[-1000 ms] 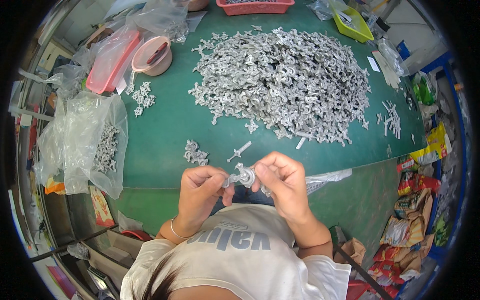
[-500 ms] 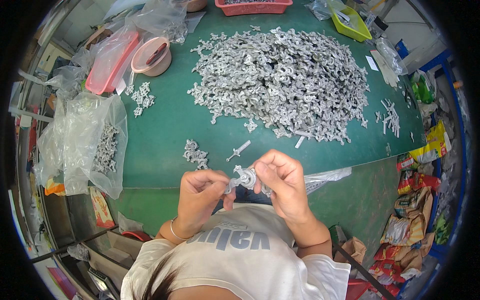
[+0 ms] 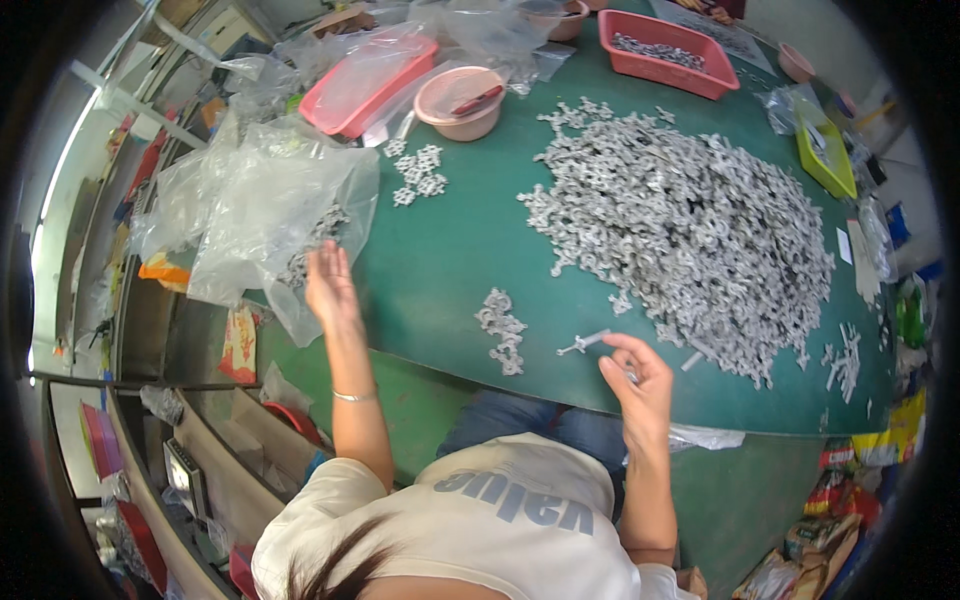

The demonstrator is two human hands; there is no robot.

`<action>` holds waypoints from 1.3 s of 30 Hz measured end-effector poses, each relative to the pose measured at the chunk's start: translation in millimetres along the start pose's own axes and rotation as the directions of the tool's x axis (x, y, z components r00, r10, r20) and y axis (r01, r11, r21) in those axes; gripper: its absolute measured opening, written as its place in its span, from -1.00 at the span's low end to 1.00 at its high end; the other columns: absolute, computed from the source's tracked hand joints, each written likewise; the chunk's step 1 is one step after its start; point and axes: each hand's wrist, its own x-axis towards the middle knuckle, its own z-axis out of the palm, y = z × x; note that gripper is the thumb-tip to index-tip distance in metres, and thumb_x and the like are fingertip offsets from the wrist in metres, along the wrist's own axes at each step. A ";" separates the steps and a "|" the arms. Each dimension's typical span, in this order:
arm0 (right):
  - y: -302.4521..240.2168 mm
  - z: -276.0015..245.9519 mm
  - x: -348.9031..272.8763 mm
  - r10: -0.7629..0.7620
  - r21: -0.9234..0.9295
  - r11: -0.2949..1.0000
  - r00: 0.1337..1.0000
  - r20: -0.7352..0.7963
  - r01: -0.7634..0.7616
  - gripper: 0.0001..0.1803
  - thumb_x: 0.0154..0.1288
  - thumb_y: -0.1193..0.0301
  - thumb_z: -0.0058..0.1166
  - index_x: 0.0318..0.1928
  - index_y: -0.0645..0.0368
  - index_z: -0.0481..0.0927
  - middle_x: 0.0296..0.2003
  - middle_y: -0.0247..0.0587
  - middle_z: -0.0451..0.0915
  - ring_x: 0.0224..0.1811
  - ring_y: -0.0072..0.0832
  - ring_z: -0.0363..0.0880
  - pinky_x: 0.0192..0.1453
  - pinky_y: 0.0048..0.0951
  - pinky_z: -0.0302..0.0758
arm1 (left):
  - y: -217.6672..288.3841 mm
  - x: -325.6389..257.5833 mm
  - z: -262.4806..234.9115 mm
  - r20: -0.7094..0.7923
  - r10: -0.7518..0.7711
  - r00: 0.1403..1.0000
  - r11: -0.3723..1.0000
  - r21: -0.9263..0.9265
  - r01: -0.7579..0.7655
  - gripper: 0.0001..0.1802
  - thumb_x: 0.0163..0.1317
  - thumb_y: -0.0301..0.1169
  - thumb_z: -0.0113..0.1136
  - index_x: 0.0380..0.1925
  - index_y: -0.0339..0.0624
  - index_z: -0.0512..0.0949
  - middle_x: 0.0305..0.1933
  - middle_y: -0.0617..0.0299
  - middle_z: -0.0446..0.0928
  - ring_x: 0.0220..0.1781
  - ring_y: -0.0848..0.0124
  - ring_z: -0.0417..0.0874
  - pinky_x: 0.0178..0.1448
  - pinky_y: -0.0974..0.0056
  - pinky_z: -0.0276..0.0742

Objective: The person picks up two small plastic pieces from a large pile on a green table, fits them together by hand, and places the completed assembly into a pink tray.

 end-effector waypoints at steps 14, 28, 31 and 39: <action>8.3 -7.6 86.6 -0.723 -0.979 0.184 0.687 -0.071 0.093 -0.81 0.09 0.42 0.04 -0.23 0.13 0.48 -0.34 -0.21 0.44 -0.56 -0.25 0.49 -0.54 -0.32 0.39 | -44.7 -162.7 26.2 0.746 -0.371 0.553 0.560 0.654 -0.508 -0.65 -0.03 -0.48 0.19 -0.17 -0.23 0.44 -0.09 0.07 0.43 0.00 0.17 0.43 0.08 0.16 0.33; 3.4 17.1 8.6 -0.027 -0.008 1.000 0.998 -0.057 0.027 -0.81 0.00 0.56 0.16 -0.29 0.29 0.56 -0.48 -0.41 0.51 -0.49 -0.80 0.33 -0.42 -0.79 0.23 | -30.0 -181.2 39.5 0.857 -0.274 0.436 0.397 0.513 -0.761 -0.53 -0.06 -0.63 0.14 -0.06 -0.19 0.39 0.12 0.00 0.24 0.15 0.08 0.28 0.19 0.06 0.19; -11.9 17.0 -4.5 -0.088 -0.093 0.992 0.996 0.004 0.088 -0.82 -0.03 0.61 0.14 -0.32 0.27 0.57 -0.47 -0.39 0.52 -0.48 -0.77 0.35 -0.41 -0.74 0.27 | -9.2 -205.4 65.7 0.761 -0.464 0.454 0.835 0.547 -0.064 -0.62 -0.04 -0.73 0.09 -0.13 -0.43 0.40 -0.11 0.04 0.39 -0.11 0.38 0.47 -0.02 0.34 0.42; -40.1 14.2 -23.9 -0.280 -0.265 0.922 0.959 0.050 0.283 -0.76 -0.15 0.65 0.19 -0.34 0.28 0.57 -0.43 -0.23 0.56 -0.44 -0.61 0.48 -0.38 -0.63 0.38 | -4.4 -210.2 75.9 0.808 -0.468 0.358 0.880 0.463 0.106 -0.72 -0.04 -0.79 0.05 -0.24 -0.46 0.47 -0.18 0.02 0.40 -0.14 0.36 0.47 -0.07 0.35 0.48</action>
